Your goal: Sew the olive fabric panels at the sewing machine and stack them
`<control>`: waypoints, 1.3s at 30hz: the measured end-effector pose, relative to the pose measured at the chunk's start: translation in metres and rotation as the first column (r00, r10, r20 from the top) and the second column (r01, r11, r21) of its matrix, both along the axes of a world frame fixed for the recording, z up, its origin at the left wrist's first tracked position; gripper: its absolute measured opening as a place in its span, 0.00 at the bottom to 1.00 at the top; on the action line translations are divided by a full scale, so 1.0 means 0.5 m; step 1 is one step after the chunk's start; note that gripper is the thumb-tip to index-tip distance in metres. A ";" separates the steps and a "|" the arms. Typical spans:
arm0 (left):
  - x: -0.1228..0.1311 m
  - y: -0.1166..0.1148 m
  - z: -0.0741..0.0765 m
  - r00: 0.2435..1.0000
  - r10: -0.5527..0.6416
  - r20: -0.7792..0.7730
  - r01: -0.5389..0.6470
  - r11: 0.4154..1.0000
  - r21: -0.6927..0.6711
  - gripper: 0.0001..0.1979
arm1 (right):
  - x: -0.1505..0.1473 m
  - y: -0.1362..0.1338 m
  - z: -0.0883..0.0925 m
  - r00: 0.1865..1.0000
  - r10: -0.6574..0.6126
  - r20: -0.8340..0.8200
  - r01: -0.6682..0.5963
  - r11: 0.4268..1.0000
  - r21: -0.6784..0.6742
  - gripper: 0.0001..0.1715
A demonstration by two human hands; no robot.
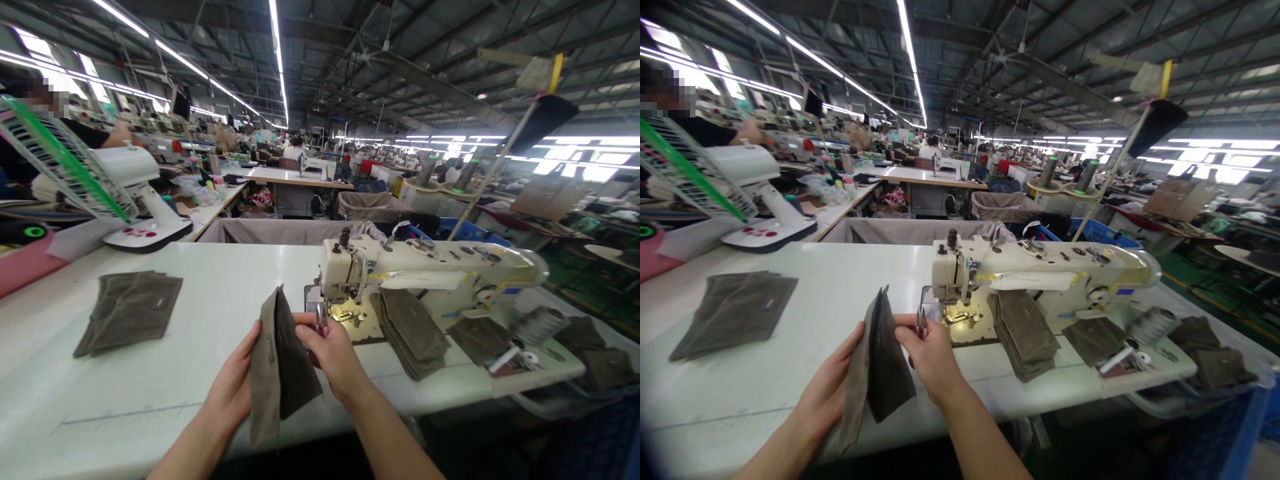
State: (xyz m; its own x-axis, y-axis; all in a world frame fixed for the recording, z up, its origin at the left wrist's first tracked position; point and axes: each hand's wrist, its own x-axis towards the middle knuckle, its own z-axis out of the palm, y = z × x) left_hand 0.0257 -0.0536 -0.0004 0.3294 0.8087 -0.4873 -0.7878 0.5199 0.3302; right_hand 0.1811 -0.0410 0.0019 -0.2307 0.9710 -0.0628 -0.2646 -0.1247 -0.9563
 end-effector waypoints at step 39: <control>0.020 -0.028 0.005 0.772 0.433 -0.465 -0.319 0.897 0.305 0.11 | 0.015 0.008 -0.016 0.980 -0.186 0.071 0.177 0.978 0.113 0.19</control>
State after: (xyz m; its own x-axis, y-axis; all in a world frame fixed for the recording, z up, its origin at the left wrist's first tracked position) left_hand 0.0358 -0.0674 0.0019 -0.2712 0.9108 -0.3114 -0.5933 0.0966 0.7992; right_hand 0.1889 -0.0369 -0.0059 -0.0486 0.9984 0.0306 -0.1946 0.0206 -0.9807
